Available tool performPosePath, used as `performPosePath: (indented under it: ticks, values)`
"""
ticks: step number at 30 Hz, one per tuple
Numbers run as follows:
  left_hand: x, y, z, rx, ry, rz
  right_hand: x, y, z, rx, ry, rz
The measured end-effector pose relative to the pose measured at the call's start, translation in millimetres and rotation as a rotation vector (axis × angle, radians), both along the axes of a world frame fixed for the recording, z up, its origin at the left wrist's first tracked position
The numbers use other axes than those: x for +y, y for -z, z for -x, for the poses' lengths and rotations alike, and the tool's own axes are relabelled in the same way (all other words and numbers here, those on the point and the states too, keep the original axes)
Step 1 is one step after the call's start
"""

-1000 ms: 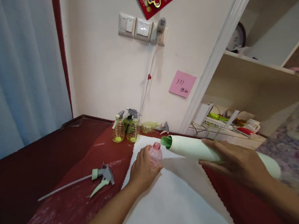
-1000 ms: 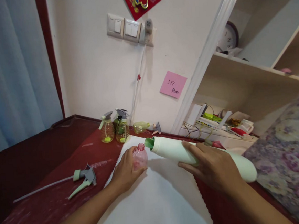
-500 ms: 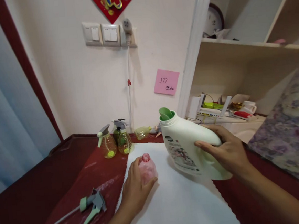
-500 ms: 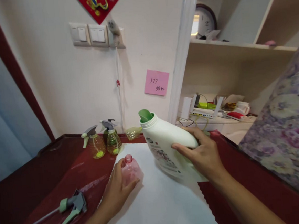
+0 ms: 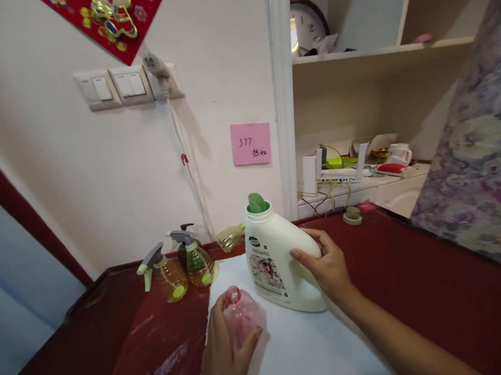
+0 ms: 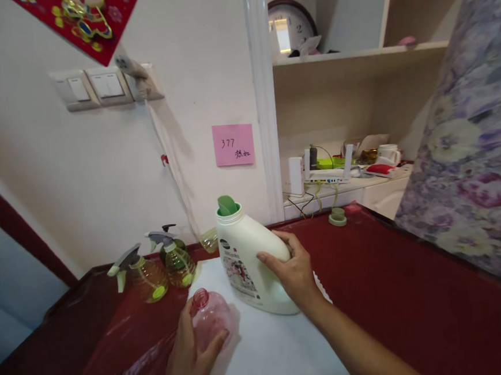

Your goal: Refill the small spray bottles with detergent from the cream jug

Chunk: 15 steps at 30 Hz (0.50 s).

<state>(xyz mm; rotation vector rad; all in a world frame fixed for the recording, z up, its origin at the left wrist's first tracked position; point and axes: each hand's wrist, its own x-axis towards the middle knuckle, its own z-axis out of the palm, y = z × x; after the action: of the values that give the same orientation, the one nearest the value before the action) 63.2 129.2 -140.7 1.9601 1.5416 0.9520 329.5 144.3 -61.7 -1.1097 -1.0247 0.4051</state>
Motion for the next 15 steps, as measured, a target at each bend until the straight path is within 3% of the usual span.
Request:
performPosePath:
  ticks: [5, 11, 15]
  values:
    - [1, 5.0, -1, 0.025, -0.038, -0.073, 0, 12.1, -6, -0.034, -0.006, 0.024]
    - [-2, 0.3, -8, -0.105, -0.079, -0.063, -12, 8.8, -20, -0.173, 0.028, 0.056]
    - [-3, -5.1, -12, -0.184, -0.104, -0.074, -35, -2.1, -19, -0.385, 0.246, -0.195]
